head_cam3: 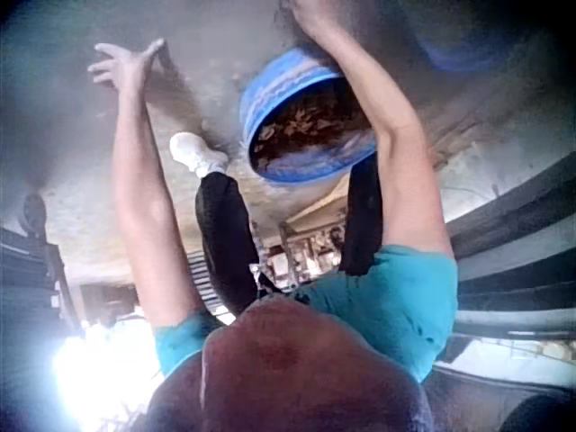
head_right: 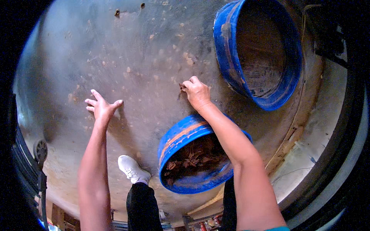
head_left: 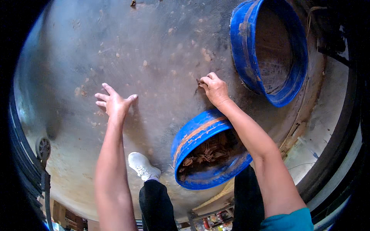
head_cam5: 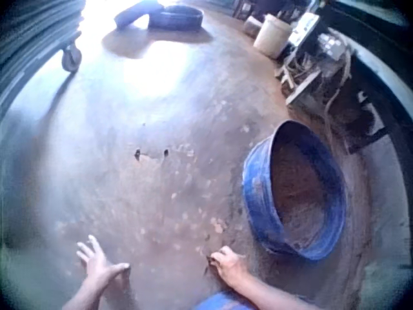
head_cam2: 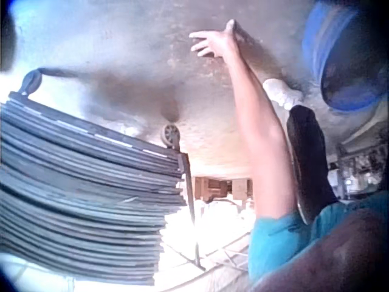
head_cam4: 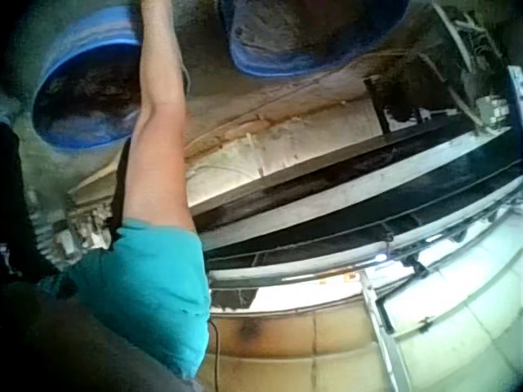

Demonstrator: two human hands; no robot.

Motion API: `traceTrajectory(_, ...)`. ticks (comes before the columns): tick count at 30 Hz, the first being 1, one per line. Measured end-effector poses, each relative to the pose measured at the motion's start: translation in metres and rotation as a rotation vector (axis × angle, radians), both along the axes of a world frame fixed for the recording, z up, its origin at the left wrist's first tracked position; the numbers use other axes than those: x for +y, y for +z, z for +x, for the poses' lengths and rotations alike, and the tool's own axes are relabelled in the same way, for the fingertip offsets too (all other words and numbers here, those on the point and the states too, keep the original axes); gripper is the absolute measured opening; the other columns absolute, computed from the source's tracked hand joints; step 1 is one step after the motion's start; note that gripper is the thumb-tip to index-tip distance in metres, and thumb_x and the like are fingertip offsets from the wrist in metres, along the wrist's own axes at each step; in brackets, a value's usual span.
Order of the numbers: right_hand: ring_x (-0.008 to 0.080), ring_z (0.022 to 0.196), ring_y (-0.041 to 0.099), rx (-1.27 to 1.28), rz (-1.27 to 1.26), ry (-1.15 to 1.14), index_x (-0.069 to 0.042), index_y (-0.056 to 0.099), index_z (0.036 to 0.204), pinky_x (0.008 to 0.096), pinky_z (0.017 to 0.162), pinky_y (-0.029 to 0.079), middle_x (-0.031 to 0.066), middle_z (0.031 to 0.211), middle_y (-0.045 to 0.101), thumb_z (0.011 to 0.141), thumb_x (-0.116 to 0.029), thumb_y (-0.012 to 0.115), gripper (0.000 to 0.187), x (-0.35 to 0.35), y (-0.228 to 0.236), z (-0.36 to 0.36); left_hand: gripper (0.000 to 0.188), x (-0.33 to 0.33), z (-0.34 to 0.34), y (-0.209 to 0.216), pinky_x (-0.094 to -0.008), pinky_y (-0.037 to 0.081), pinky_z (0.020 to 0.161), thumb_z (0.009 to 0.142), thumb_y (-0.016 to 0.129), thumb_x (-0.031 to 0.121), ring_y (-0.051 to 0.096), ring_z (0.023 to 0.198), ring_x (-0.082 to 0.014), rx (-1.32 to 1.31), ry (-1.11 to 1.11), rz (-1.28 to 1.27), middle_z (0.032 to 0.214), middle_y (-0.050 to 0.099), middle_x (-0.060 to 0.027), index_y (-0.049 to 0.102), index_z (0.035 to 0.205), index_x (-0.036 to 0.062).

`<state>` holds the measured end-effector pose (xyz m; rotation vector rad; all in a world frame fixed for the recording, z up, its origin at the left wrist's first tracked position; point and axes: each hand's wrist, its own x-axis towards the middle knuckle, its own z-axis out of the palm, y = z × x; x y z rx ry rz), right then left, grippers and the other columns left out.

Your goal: The person repeatedly picks up rectangular frames with mesh bottoms and places them onto a conveyor belt. They then pick up brown corrugated cardboard pieces and arrange them inside the frames. The person continues this cycle of placing frames and filling them with cardboard pieces throughout the video.

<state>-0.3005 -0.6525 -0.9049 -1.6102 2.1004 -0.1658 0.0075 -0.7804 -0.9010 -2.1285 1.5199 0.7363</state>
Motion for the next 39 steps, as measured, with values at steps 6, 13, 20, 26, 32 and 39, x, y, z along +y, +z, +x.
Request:
traceTrajectory(6,0.0295,0.077,0.061,-0.067,0.12,0.05,-0.013,0.062,0.085,0.0403,0.068,0.05,0.0081,0.085,0.058,0.078,-0.018,0.063,0.008,-0.059,0.025,0.019,0.121,-0.009,-0.011,0.02,-0.0507,0.034,0.1,0.054,0.084,0.039,0.01,0.131,-0.052,-0.063,0.039,0.053,0.142,0.004,-0.0333,0.007,0.143,0.0122)
traceTrajectory(13,0.0345,0.086,0.06,0.016,-0.329,-0.09,-0.012,0.063,0.102,0.0413,0.076,0.048,0.0175,0.093,0.062,0.078,-0.021,0.064,0.026,-0.275,-0.001,0.027,0.122,-0.019,-0.01,0.023,-0.0597,0.036,0.094,0.054,0.085,0.038,0.007,0.131,-0.0506,-0.05,0.077,0.125,0.143,0.002,-0.0321,0.005,0.143,0.012)
traceTrajectory(20,0.0334,0.093,0.058,0.164,-0.088,-0.096,-0.009,0.06,0.095,0.04,0.081,0.048,0.0174,0.097,0.059,0.076,-0.024,0.068,0.025,-0.34,-0.028,0.044,0.12,-0.018,-0.003,0.017,-0.0599,0.035,0.094,0.055,0.084,0.036,0.008,0.131,-0.0511,-0.033,0.081,0.121,0.142,0.001,-0.0325,0.007,0.143,0.0095)
traceTrajectory(26,0.034,0.096,0.057,0.12,-0.236,0.127,-0.015,0.062,0.096,0.0414,0.081,0.047,0.0126,0.105,0.055,0.079,-0.023,0.064,0.02,-0.353,-0.032,0.1,0.12,-0.018,-0.002,0.015,-0.0606,0.036,0.093,0.055,0.084,0.037,0.009,0.131,-0.0511,-0.037,0.067,0.104,0.142,0.002,-0.0324,0.007,0.143,0.01)
traceTrajectory(32,0.0321,0.086,0.062,0.0,-0.017,0.403,-0.009,0.067,0.09,0.0407,0.076,0.05,0.0169,0.094,0.064,0.078,-0.017,0.058,0.017,-0.315,0.003,0.108,0.121,-0.02,-0.005,0.021,-0.0601,0.037,0.093,0.055,0.084,0.038,0.011,0.13,-0.0514,-0.049,0.065,0.133,0.142,0.004,-0.0325,0.005,0.142,0.0094)
traceTrajectory(39,0.0313,0.073,0.054,-0.503,0.161,-0.013,-0.004,0.052,0.079,0.0382,0.065,0.046,0.0147,0.079,0.052,0.071,-0.004,0.055,0.009,0.011,0.179,0.075,0.124,-0.011,-0.01,0.018,-0.0597,0.034,0.096,0.052,0.086,0.036,0.008,0.132,-0.0486,-0.053,0.087,0.078,0.144,0.001,-0.03,0.005,0.143,0.0147)
